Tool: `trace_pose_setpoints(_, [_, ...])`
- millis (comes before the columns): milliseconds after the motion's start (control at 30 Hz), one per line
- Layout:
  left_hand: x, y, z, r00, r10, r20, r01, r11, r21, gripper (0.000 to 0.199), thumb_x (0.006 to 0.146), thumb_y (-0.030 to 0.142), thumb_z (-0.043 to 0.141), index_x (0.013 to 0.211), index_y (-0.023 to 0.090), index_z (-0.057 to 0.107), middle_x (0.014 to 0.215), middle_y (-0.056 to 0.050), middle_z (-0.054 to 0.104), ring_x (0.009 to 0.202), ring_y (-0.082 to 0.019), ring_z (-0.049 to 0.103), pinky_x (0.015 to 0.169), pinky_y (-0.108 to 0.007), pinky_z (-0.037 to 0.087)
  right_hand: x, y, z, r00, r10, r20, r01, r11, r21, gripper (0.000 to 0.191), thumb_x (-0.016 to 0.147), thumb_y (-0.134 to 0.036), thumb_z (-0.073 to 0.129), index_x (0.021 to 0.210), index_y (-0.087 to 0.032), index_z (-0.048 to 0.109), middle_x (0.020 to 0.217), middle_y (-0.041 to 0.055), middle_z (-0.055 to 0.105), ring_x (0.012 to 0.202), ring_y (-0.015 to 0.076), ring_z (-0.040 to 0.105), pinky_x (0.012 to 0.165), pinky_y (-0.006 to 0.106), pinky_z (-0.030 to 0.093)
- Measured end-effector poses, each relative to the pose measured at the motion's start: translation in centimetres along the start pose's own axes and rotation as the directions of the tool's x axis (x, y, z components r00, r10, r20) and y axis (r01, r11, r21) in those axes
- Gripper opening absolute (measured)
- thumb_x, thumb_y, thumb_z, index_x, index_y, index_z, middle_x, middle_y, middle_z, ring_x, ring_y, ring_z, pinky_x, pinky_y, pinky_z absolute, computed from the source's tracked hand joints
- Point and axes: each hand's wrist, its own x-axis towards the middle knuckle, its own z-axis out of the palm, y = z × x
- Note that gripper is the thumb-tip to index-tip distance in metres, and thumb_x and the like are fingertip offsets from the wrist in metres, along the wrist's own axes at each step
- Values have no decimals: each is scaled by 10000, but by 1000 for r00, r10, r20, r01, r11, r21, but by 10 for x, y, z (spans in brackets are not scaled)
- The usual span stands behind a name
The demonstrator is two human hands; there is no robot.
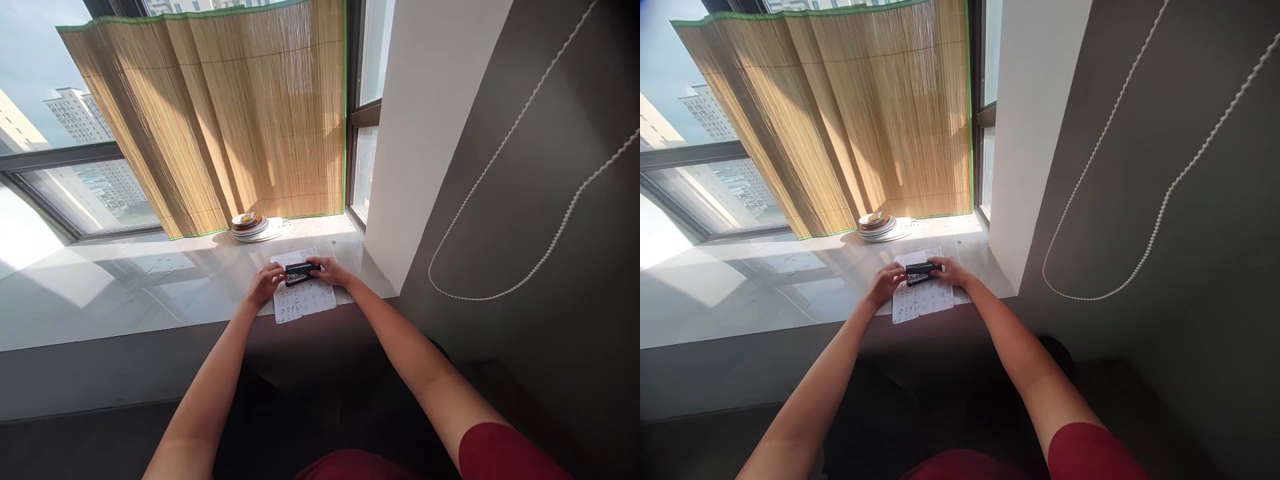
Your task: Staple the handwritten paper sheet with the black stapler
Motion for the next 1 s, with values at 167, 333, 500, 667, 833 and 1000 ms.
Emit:
trace_pose_setpoints(167, [1, 6, -1, 998, -56, -34, 58, 996, 60, 50, 950, 206, 676, 987, 226, 704, 1017, -34, 698, 855, -164, 662, 711, -261, 477, -1, 1, 1, 1000, 11, 4, -11, 1000, -21, 415, 901, -297, 685, 1310, -232, 723, 1187, 57, 775, 1084, 270, 709, 1056, 432, 514])
trace_pose_setpoints(333, [1, 6, 0, 997, -83, -6, 83, 987, 135, 24, 925, 208, 675, 914, 229, 671, 973, -25, 694, 809, -171, 653, 665, -265, 445, -1, 2, 3, 1000, 6, -1, -6, 1000, -17, 432, 899, -298, 689, 1328, -267, 725, 1266, 49, 766, 1153, 286, 707, 1087, 453, 512])
trace_pose_setpoints(500, [3, 10, 2, 985, -170, 1, 166, 965, 201, 14, 937, 236, 641, 946, 236, 652, 974, -37, 704, 781, -195, 635, 633, -285, 417, 0, -4, 6, 1000, 21, 11, -20, 997, -78, 440, 916, -340, 688, 1350, -267, 711, 1267, 67, 764, 1185, 295, 697, 1119, 468, 483])
trace_pose_setpoints(667, [3, 7, -6, 947, -275, -168, 314, 905, 288, 200, 946, 130, 506, 1023, 208, 673, 1044, -125, 701, 1049, -301, 628, 840, -379, 499, -2, -11, 2, 1000, 2, 4, -1, 999, -45, 514, 944, -483, 680, 1414, -284, 628, 1262, 66, 757, 1216, 289, 681, 1164, 485, 427])
trace_pose_setpoints(833, [-34, -32, -46, 782, -586, -212, 611, 653, 447, 387, 953, 217, 515, 1301, 129, 660, 1388, -244, 611, 1315, -418, 533, 1093, -569, 422, 21, -3, 2, 933, 137, -333, -123, 990, 62, 363, 1045, -427, 447, 1240, -248, 695, 1174, 81, 763, 1131, 251, 701, 1029, 447, 537])
trace_pose_setpoints(1000, [-59, -56, -63, 639, -752, -163, 724, 515, 459, 472, 1018, 323, 408, 1405, 124, 589, 1496, -267, 536, 1407, -435, 477, 1137, -668, 348, 71, -5, 13, 996, 76, -41, -77, 997, -9, 278, 964, -366, 606, 1150, -234, 766, 1284, 87, 749, 1200, 274, 679, 1086, 476, 516])
